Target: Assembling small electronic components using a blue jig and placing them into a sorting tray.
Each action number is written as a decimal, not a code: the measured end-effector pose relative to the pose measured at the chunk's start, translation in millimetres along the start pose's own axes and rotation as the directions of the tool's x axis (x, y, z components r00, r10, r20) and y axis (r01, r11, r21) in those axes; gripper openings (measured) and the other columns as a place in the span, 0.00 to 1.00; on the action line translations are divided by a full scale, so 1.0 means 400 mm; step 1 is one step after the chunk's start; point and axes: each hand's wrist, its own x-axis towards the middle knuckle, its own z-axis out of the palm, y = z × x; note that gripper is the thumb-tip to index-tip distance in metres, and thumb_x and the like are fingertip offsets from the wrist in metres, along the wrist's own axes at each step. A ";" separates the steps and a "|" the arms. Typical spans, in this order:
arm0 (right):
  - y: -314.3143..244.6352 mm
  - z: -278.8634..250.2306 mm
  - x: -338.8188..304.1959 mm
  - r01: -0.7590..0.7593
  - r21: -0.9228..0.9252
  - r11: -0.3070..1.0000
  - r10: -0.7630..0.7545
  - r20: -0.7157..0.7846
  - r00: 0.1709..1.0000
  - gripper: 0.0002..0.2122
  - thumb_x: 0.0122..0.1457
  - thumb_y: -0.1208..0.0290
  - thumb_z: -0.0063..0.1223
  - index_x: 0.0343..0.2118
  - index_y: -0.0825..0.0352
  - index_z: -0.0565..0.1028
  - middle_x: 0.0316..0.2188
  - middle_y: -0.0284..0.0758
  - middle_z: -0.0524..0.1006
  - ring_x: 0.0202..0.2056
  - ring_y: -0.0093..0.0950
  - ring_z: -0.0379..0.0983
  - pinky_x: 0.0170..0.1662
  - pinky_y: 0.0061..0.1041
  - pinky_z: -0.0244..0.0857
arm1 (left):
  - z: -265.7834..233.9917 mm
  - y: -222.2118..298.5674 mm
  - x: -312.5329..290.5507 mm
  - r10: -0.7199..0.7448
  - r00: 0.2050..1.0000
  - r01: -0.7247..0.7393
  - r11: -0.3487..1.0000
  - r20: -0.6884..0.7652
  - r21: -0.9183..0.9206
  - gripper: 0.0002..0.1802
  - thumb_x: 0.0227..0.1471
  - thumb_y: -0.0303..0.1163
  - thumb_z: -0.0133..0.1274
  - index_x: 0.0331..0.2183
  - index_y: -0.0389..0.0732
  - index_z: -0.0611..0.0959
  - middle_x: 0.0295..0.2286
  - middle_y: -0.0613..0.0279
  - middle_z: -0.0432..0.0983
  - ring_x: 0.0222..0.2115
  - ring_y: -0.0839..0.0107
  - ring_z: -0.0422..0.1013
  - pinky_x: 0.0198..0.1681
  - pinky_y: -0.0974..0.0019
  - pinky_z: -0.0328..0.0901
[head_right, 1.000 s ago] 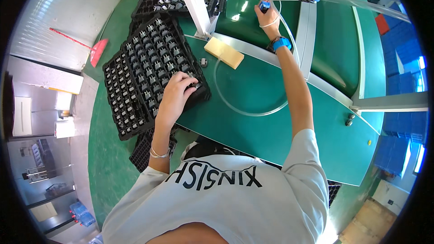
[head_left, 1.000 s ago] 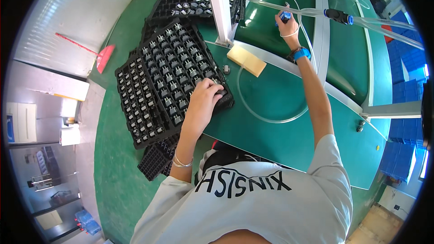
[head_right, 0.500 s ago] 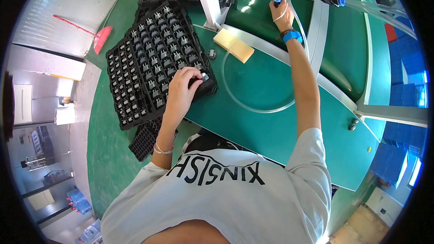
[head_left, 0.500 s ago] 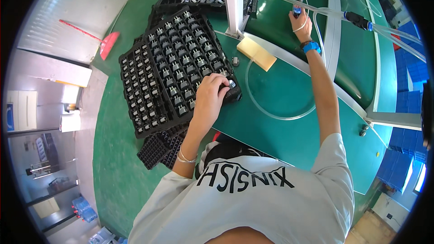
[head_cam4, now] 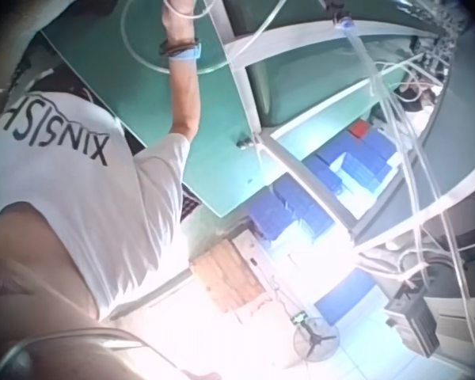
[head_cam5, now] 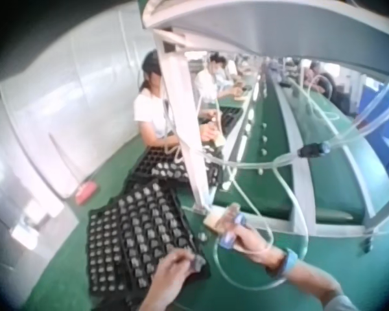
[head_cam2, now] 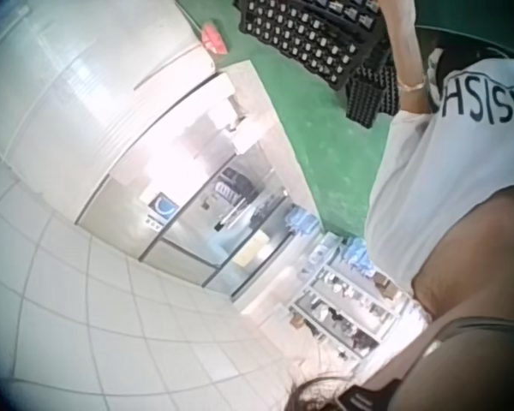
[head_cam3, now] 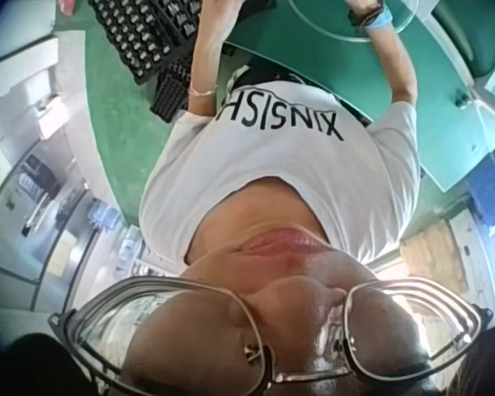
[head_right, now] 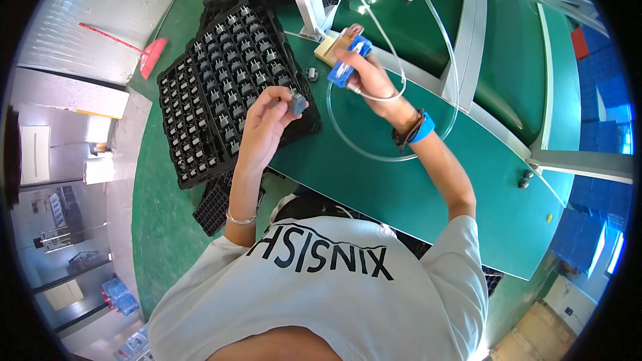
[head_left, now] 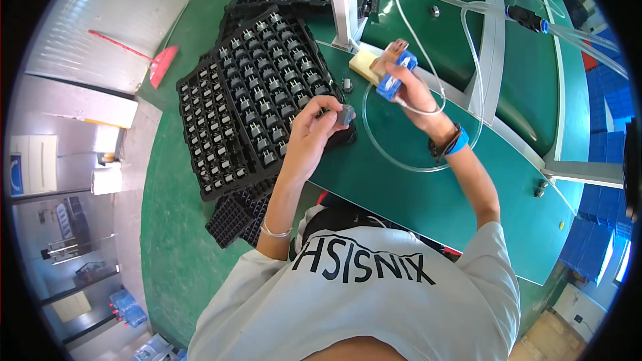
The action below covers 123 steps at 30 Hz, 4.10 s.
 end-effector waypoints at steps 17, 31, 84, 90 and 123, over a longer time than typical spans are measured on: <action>-0.003 0.111 -0.122 -0.091 0.202 0.975 0.061 0.151 0.987 0.20 0.53 0.56 0.46 0.42 0.67 0.68 0.36 0.33 0.73 0.37 0.23 0.70 0.42 0.22 0.63 | 0.099 0.004 -0.051 0.348 0.928 -0.369 0.799 0.136 0.475 0.12 0.53 0.20 0.44 0.41 0.33 0.73 0.37 0.61 0.66 0.35 0.77 0.67 0.41 0.76 0.61; -0.002 0.137 -0.151 -0.050 0.244 0.969 0.007 0.172 0.985 0.20 0.53 0.56 0.46 0.42 0.68 0.67 0.36 0.34 0.72 0.36 0.23 0.70 0.40 0.23 0.64 | 0.109 -0.072 -0.065 0.571 0.820 -0.528 0.782 -0.041 0.332 0.09 0.49 0.17 0.48 0.36 0.33 0.72 0.35 0.61 0.65 0.32 0.78 0.65 0.37 0.78 0.61; 0.034 -0.048 0.061 0.403 -0.883 0.239 -0.617 0.183 0.766 0.27 0.41 0.65 0.65 0.43 0.71 0.66 0.36 0.43 0.69 0.33 0.40 0.70 0.36 0.31 0.65 | -0.086 0.014 -0.135 -0.155 0.972 0.142 0.986 0.178 0.084 0.10 0.38 0.25 0.43 0.29 0.41 0.66 0.26 0.61 0.65 0.25 0.74 0.62 0.30 0.74 0.59; 0.036 -0.051 0.076 0.413 -0.878 0.243 -0.648 0.169 0.742 0.20 0.45 0.67 0.58 0.40 0.70 0.68 0.24 0.48 0.72 0.26 0.46 0.69 0.31 0.33 0.64 | 0.023 -0.088 -0.114 -0.332 0.755 0.362 0.930 0.566 0.064 0.12 0.47 0.37 0.40 0.30 0.40 0.71 0.27 0.68 0.65 0.28 0.79 0.61 0.33 0.76 0.57; 0.054 -0.041 0.063 0.250 -0.931 0.267 -0.585 0.050 0.810 0.21 0.46 0.65 0.55 0.43 0.66 0.66 0.23 0.47 0.73 0.26 0.48 0.70 0.28 0.39 0.65 | 0.409 0.210 0.058 0.176 0.275 -0.105 0.983 0.945 -0.152 0.05 0.44 0.22 0.49 0.28 0.40 0.77 0.23 0.64 0.61 0.16 0.76 0.60 0.17 0.77 0.54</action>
